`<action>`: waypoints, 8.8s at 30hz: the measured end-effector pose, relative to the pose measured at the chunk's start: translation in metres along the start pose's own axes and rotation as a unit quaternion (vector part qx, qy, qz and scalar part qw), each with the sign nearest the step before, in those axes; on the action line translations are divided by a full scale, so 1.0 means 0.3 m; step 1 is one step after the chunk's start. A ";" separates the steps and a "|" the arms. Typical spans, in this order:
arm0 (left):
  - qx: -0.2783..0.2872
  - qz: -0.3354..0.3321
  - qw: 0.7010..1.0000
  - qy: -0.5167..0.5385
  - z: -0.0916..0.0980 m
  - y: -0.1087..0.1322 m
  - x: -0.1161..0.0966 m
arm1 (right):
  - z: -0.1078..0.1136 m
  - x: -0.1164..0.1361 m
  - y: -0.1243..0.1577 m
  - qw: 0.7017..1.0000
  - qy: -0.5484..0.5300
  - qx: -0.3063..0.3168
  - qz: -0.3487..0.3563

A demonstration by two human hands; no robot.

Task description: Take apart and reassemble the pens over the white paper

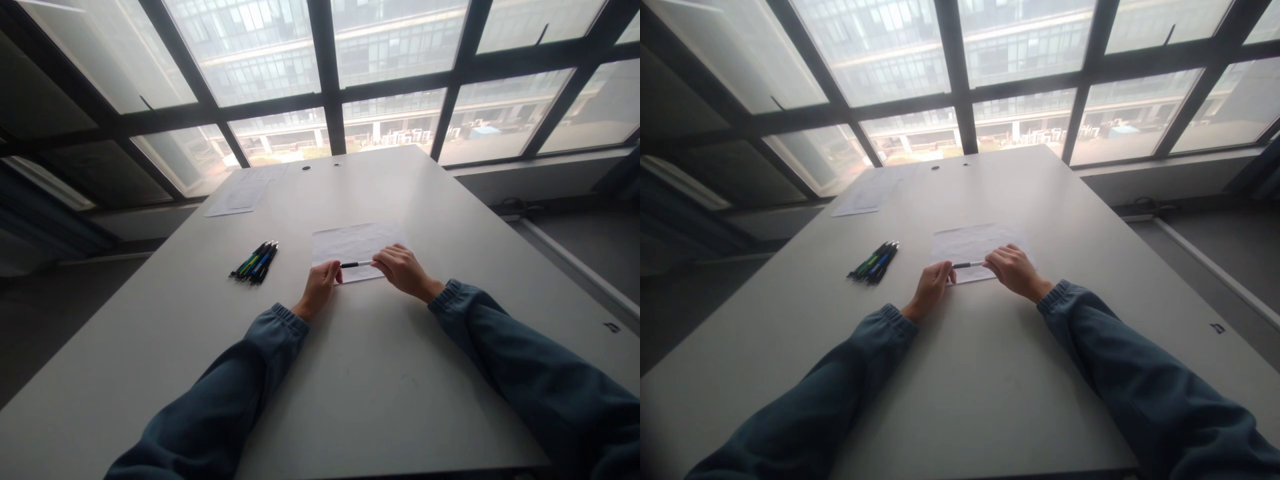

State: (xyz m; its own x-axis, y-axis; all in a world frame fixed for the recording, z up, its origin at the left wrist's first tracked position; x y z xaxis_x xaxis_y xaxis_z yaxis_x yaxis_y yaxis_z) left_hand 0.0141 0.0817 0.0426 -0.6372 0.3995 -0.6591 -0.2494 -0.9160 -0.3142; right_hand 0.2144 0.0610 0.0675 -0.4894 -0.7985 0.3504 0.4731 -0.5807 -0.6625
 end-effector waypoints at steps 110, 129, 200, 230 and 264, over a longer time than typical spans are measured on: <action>0.063 -0.101 0.963 -0.242 -0.005 -0.032 0.082 | -0.085 -0.167 0.082 0.566 -0.689 -0.258 -0.373; 0.106 -0.168 0.952 -0.231 -0.024 -0.003 -0.030 | -0.043 -0.153 0.051 0.833 -0.390 -0.219 -0.325; 0.024 -0.303 0.926 -0.224 0.033 0.053 -0.187 | -0.083 0.001 -0.015 0.951 -0.284 -0.028 -0.121; 0.124 -0.248 0.935 -0.221 -0.045 0.059 -0.129 | -0.030 -0.016 -0.012 0.920 -0.310 -0.190 -0.143; 0.116 -0.177 0.926 -0.312 -0.062 0.036 -0.031 | 0.390 -0.669 0.324 0.796 0.216 -0.124 -0.551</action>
State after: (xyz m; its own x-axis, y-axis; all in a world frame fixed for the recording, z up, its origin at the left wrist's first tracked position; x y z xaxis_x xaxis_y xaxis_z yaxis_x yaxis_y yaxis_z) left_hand 0.0309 0.0688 0.0325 -0.7648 0.6442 0.0034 -0.6272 -0.7434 -0.2322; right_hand 0.4442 0.1461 0.0101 -0.7389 0.3346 0.5848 -0.5510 -0.7996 -0.2387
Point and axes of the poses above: each hand's wrist, its own y-axis away from the middle knuckle, its own z-axis out of the back of the hand, x = y × z, the point moved 7 cm from there along -y, towards the middle knuckle, and after that the axes turned 12 degrees about -y, right-handed, at the moved point
